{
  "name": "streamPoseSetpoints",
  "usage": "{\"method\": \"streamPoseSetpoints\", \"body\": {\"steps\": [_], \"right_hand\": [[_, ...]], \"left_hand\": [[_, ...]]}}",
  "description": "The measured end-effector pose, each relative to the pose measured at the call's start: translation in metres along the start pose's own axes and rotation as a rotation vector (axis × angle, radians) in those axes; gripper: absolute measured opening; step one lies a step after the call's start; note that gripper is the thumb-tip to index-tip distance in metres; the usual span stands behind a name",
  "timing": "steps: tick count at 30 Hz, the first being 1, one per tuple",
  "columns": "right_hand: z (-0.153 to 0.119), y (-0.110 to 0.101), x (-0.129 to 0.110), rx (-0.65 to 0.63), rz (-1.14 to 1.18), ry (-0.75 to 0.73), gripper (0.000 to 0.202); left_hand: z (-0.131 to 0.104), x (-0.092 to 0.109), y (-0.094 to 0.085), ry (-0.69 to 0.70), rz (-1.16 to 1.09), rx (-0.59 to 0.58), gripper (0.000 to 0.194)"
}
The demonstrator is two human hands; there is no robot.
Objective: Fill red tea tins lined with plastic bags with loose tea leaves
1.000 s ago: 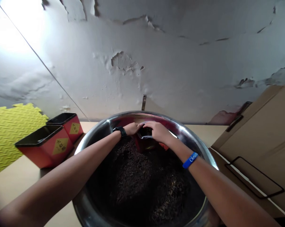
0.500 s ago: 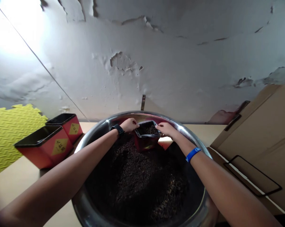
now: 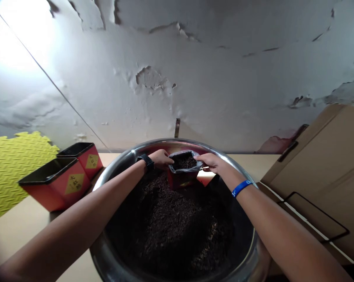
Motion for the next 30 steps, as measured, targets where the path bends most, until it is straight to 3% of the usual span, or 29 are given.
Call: {"method": "streamPoseSetpoints", "body": {"steps": [7, 12, 14, 17, 19, 22, 24, 27, 30], "right_hand": [[-0.007, -0.002, -0.008, 0.105, -0.03, -0.149, 0.021], [-0.01, -0.012, -0.015, 0.518, -0.271, -0.373, 0.015], [-0.011, -0.012, -0.015, 0.581, -0.288, -0.417, 0.015], [-0.011, -0.008, -0.014, 0.401, -0.084, -0.352, 0.012], [-0.011, -0.005, -0.014, 0.302, 0.017, -0.304, 0.013], [-0.014, -0.002, -0.015, 0.286, 0.02, -0.263, 0.017], [-0.017, -0.002, -0.017, 0.329, -0.079, -0.289, 0.019], [-0.021, -0.002, -0.02, 0.342, -0.2, -0.403, 0.021], [-0.026, -0.001, -0.022, 0.175, -0.167, -0.502, 0.023]], "left_hand": [[0.002, 0.001, -0.002, 0.12, 0.096, 0.177, 0.019], [0.002, 0.005, -0.005, 0.18, 0.199, 0.395, 0.021], [0.003, 0.004, -0.007, 0.225, 0.245, 0.476, 0.019], [0.005, -0.001, -0.008, 0.224, 0.282, 0.506, 0.015], [0.006, -0.004, -0.007, 0.153, 0.264, 0.442, 0.02], [0.005, -0.005, -0.003, 0.07, 0.207, 0.23, 0.022], [0.003, -0.002, -0.002, 0.072, 0.175, 0.163, 0.02], [0.0, 0.003, -0.003, 0.112, 0.115, 0.236, 0.025], [0.0, 0.007, -0.002, 0.185, 0.089, 0.268, 0.025]]}}
Point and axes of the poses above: each hand's wrist, its own z-axis towards the middle knuckle, its own y-axis out of the palm, x = y × z, the point moved 1 cm from there along z, towards the middle knuckle, and after that the axes turned 14 degrees about y, right-handed, at the moved point
